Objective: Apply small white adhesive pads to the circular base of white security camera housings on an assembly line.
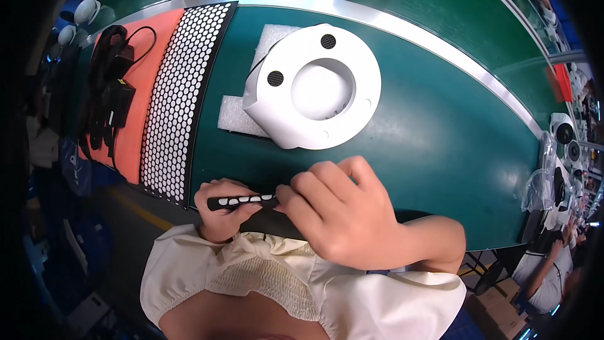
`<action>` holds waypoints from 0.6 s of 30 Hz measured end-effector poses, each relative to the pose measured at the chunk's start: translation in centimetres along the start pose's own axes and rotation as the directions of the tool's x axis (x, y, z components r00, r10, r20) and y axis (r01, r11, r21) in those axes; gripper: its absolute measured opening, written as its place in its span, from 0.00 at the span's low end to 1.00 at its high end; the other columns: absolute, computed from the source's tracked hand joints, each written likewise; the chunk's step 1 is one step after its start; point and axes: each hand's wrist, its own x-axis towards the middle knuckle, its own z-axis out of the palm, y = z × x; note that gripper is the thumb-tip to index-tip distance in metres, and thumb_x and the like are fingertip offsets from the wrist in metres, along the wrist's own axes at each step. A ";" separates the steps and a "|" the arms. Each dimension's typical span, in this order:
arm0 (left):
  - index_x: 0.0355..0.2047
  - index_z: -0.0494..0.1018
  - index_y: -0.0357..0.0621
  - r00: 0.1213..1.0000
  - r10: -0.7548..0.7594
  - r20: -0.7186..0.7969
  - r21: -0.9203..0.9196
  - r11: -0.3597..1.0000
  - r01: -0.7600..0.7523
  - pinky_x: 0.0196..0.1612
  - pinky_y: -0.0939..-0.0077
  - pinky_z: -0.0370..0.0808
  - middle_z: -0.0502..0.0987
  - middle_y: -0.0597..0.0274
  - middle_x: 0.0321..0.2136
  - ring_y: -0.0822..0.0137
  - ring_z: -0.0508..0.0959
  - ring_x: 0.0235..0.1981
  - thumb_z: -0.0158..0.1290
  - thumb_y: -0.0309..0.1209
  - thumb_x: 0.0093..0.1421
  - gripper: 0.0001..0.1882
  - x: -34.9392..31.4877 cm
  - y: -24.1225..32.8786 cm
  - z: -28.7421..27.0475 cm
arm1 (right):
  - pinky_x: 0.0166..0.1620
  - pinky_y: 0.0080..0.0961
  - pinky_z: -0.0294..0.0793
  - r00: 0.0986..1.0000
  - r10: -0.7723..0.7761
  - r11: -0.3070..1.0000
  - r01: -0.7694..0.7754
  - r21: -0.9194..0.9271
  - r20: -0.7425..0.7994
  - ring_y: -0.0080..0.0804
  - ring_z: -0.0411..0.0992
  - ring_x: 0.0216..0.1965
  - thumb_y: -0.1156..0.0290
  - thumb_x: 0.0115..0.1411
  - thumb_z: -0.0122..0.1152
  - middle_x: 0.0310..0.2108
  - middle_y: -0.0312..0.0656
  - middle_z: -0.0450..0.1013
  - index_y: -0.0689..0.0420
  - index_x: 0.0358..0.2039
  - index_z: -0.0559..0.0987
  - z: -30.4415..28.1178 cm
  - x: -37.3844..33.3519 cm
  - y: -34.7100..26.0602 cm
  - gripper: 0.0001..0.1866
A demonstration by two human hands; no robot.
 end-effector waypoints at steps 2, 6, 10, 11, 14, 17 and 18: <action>0.23 0.73 0.35 1.000 -0.002 0.011 0.007 1.000 0.001 0.19 0.84 0.67 0.74 0.59 0.16 0.72 0.74 0.15 0.60 0.20 0.41 0.07 0.1 0.0 0.0 | 0.22 0.21 0.52 1.000 -0.029 1.000 0.029 0.008 0.010 0.26 0.61 0.20 0.73 0.34 0.57 0.20 0.37 0.64 0.61 0.23 0.74 -0.2 -0.2 0.3 0.11; 0.22 0.73 0.35 0.999 -0.051 -0.016 0.020 0.998 0.051 0.19 0.84 0.67 0.74 0.58 0.16 0.71 0.74 0.15 0.60 0.20 0.40 0.07 -0.1 0.0 0.1 | 0.21 0.22 0.52 0.994 -0.072 0.997 0.071 -0.022 -0.076 0.27 0.62 0.21 0.75 0.31 0.54 0.23 0.39 0.66 0.64 0.26 0.74 0.5 -0.5 0.4 0.16; 0.22 0.73 0.36 0.998 -0.065 -0.009 0.032 0.997 0.065 0.20 0.85 0.68 0.75 0.58 0.16 0.72 0.75 0.16 0.59 0.19 0.40 0.07 0.0 0.1 0.2 | 0.22 0.22 0.53 0.998 -0.064 0.998 0.064 -0.012 -0.024 0.27 0.62 0.22 0.75 0.29 0.53 0.24 0.40 0.67 0.64 0.27 0.75 0.3 -0.9 0.4 0.18; 0.22 0.73 0.35 0.997 -0.078 -0.020 0.036 0.996 0.078 0.20 0.85 0.68 0.75 0.58 0.17 0.72 0.75 0.16 0.59 0.19 0.40 0.07 -0.1 0.2 0.2 | 0.22 0.22 0.53 0.996 -0.085 0.996 0.085 -0.010 -0.034 0.27 0.63 0.22 0.75 0.29 0.53 0.24 0.40 0.67 0.64 0.27 0.75 0.3 -0.8 0.4 0.18; 0.21 0.73 0.35 0.994 -0.103 -0.039 0.021 0.994 0.104 0.20 0.85 0.68 0.75 0.59 0.17 0.73 0.75 0.16 0.59 0.19 0.39 0.07 -0.3 0.3 0.1 | 0.22 0.23 0.53 0.993 -0.099 0.995 0.097 -0.030 -0.057 0.26 0.63 0.23 0.74 0.30 0.53 0.24 0.39 0.67 0.63 0.27 0.75 0.4 -1.0 0.4 0.17; 0.20 0.73 0.35 0.984 -0.172 -0.054 0.060 0.983 0.175 0.20 0.86 0.67 0.75 0.59 0.17 0.74 0.74 0.16 0.59 0.20 0.39 0.07 -0.1 0.6 0.2 | 0.23 0.23 0.53 0.988 -0.108 0.992 0.100 -0.079 -0.106 0.26 0.63 0.24 0.74 0.31 0.53 0.23 0.38 0.67 0.61 0.26 0.75 0.7 -1.2 0.6 0.16; 0.20 0.73 0.35 0.984 -0.169 -0.048 0.057 0.983 0.172 0.20 0.86 0.67 0.75 0.59 0.17 0.74 0.74 0.16 0.59 0.20 0.39 0.07 -0.1 0.5 0.2 | 0.24 0.22 0.53 0.990 -0.087 0.991 0.074 -0.109 -0.112 0.24 0.62 0.23 0.71 0.33 0.57 0.22 0.34 0.67 0.56 0.26 0.77 0.7 -1.2 0.4 0.14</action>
